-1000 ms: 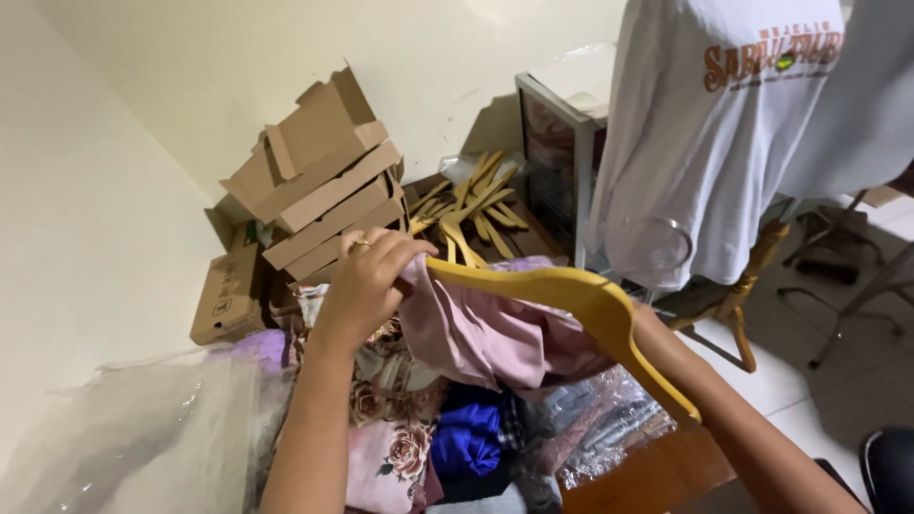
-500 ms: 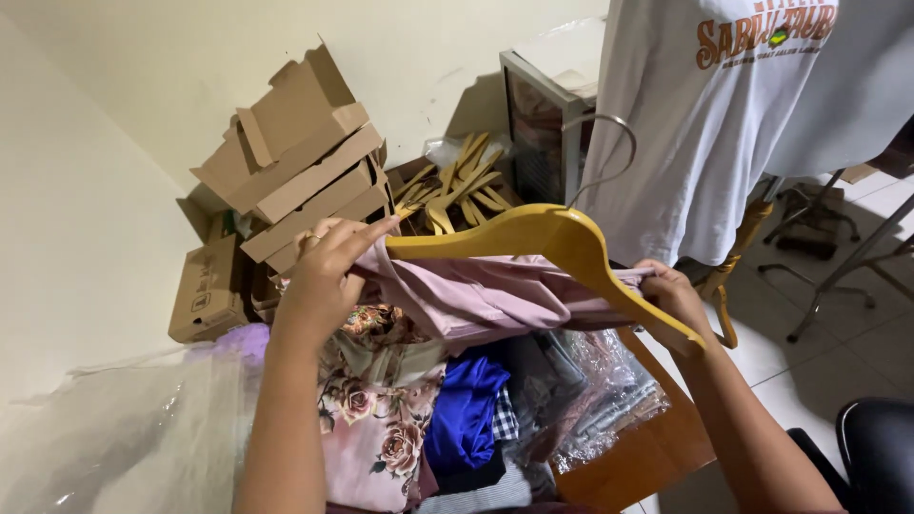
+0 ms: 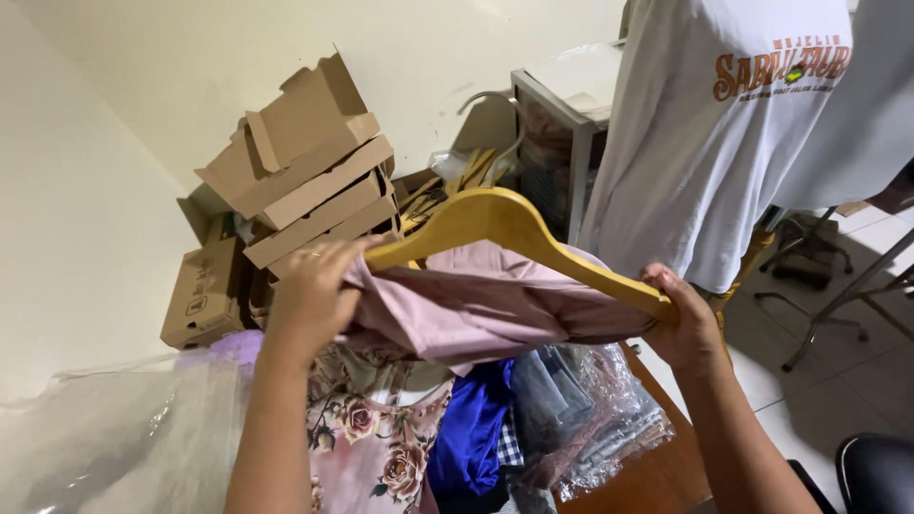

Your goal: Unpacking various garments from plastic bags and putting a dress on a wooden hanger.

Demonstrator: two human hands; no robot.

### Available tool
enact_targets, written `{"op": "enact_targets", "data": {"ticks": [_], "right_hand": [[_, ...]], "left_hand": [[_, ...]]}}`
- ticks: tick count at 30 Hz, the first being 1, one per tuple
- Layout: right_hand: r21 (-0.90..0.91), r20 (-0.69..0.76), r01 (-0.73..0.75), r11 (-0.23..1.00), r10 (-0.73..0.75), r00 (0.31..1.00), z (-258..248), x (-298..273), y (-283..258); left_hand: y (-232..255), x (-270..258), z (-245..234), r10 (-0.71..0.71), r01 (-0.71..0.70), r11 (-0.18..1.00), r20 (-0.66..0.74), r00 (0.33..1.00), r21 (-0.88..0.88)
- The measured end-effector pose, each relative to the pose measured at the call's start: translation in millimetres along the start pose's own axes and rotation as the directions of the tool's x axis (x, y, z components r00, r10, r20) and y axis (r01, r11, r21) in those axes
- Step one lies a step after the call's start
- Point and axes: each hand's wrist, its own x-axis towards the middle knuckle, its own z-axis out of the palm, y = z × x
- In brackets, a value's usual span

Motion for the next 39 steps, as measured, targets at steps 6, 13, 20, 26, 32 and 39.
{"op": "enact_targets", "data": {"ticks": [6, 13, 20, 26, 32, 39], "right_hand": [[-0.042, -0.022, 0.05, 0.998, -0.051, 0.998, 34.8, 9.6, -10.1], [-0.328, -0.164, 0.148, 0.933, -0.21, 0.964, 63.4, 17.1, -5.6], [-0.94, 0.248, 0.337, -0.044, -0.767, 0.592, 31.6, 60.2, 19.9], [-0.943, -0.051, 0.091, 0.319, -0.41, 0.911, 21.2, 81.1, -3.2], [-0.973, -0.011, 0.104, 0.204, -0.495, 0.869, 22.1, 70.0, 5.2], [-0.808, -0.346, -0.192, 0.558, -0.184, 0.92, -8.7, 77.7, 23.8]], "left_hand": [[9.5, -5.8, 20.1, 0.047, -0.045, 0.998, 0.071, 0.996, -0.033], [31.7, 4.3, -7.8, 0.106, -0.102, 0.993, -0.071, 0.992, 0.054], [53.4, 5.4, 2.3, 0.18, -0.147, 0.963, -0.131, 0.975, 0.227], [43.5, -1.2, 10.0, 0.108, -0.073, 0.984, -0.218, 0.97, 0.162], [49.5, -5.2, 19.7, 0.038, 0.005, 0.989, -0.29, 0.956, 0.148], [49.4, -11.8, 19.9, -0.025, 0.051, 0.996, -0.337, 0.941, 0.068]]}}
